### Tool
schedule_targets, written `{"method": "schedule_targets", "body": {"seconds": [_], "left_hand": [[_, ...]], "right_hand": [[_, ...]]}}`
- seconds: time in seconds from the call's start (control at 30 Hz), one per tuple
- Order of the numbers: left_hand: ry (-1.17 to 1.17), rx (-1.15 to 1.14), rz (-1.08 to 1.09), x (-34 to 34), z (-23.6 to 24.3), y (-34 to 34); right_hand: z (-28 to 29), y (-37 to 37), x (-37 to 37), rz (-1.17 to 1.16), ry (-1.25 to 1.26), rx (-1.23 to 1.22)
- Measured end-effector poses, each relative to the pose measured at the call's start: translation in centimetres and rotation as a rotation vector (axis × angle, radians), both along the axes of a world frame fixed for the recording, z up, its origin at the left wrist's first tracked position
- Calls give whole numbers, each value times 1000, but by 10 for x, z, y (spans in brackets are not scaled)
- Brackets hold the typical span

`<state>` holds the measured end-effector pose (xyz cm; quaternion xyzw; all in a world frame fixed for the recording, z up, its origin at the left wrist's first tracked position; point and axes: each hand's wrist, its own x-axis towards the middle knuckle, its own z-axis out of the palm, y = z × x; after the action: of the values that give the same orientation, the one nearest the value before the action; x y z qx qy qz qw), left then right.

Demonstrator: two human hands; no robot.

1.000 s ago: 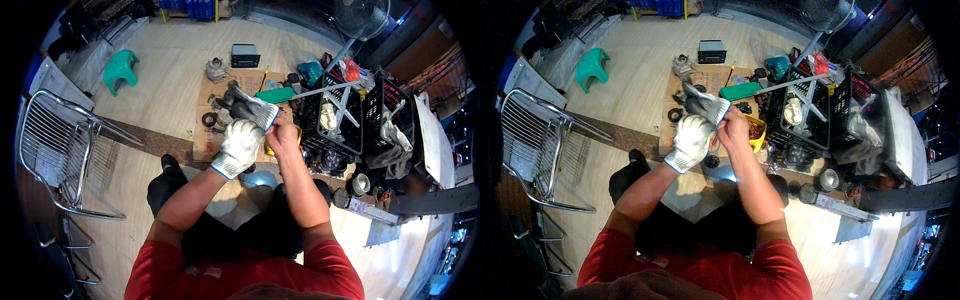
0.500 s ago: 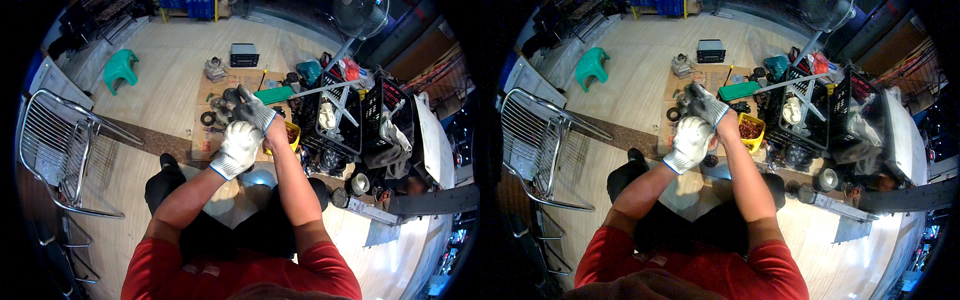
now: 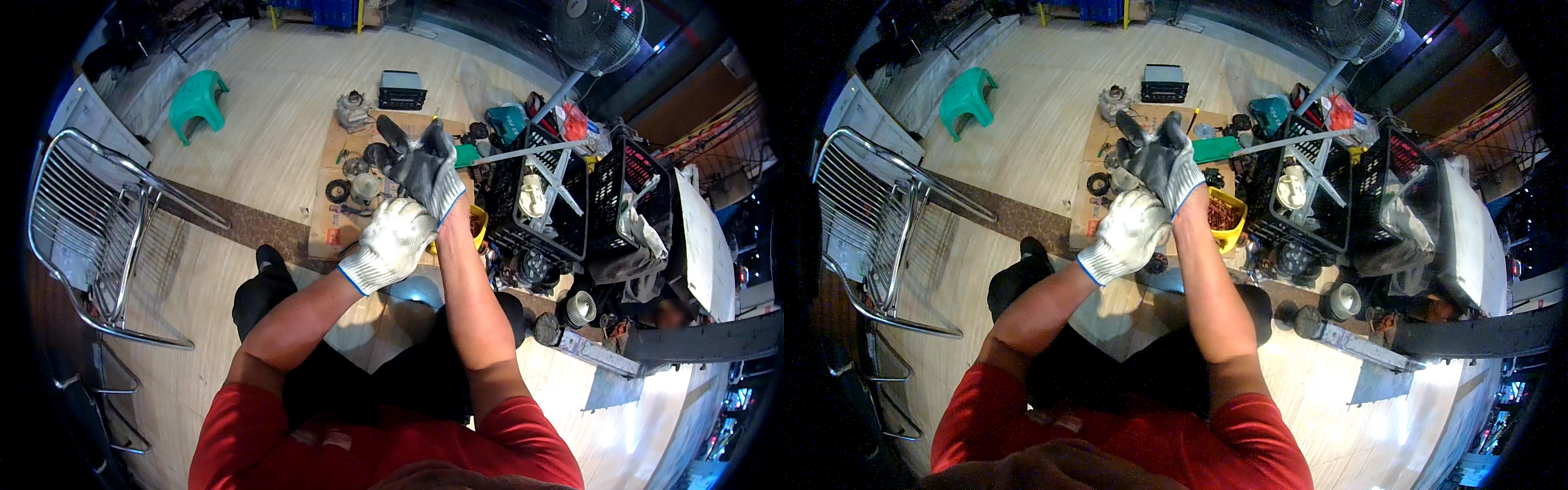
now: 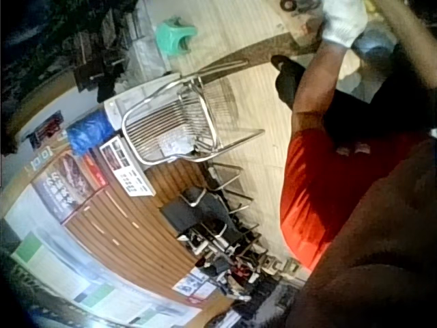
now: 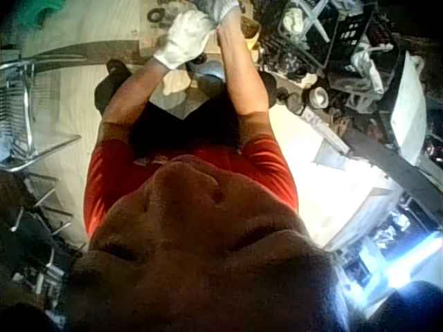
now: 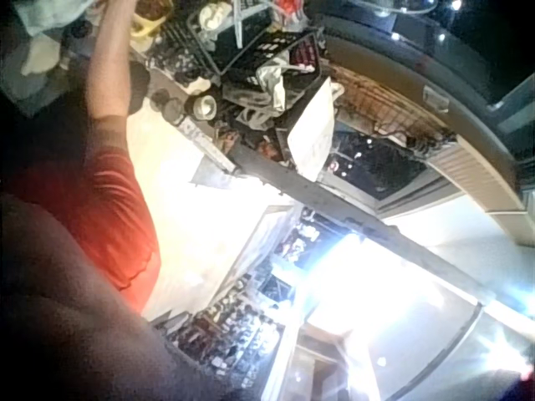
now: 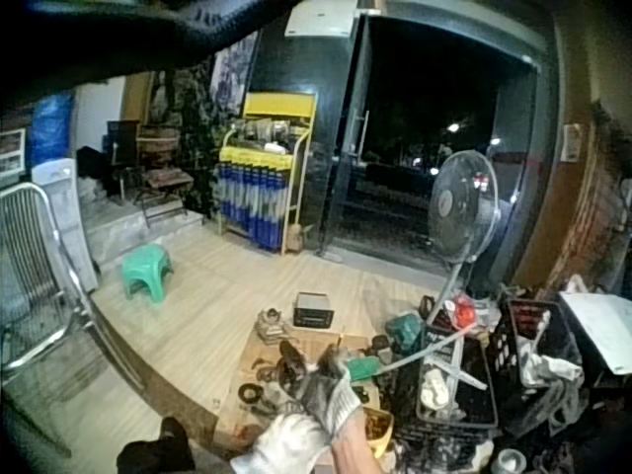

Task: The person cleans and handles various mechanical components, including a stator and small metal pieces, at a low workbench.

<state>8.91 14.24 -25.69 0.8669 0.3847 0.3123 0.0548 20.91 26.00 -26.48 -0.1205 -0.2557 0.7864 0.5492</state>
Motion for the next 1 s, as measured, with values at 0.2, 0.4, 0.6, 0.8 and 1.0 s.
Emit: {"method": "schedule_targets", "body": {"seconds": [0.2, 0.4, 0.6, 0.8, 1.0], "left_hand": [[40, 47, 4, -2, 3, -4], [52, 40, -46, -5, 9, -5], [14, 46, -21, -5, 2, -2], [-61, 50, -76, 0, 10, -6], [-178, 34, -86, 3, 5, -7]], "right_hand": [[22, -30, -5, 118, 225, -44], [29, -34, -11, -201, 113, -172], [33, -23, -7, -177, 314, -263], [24, -20, 6, -50, 161, -24], [22, -27, 21, -541, -417, -27]]}}
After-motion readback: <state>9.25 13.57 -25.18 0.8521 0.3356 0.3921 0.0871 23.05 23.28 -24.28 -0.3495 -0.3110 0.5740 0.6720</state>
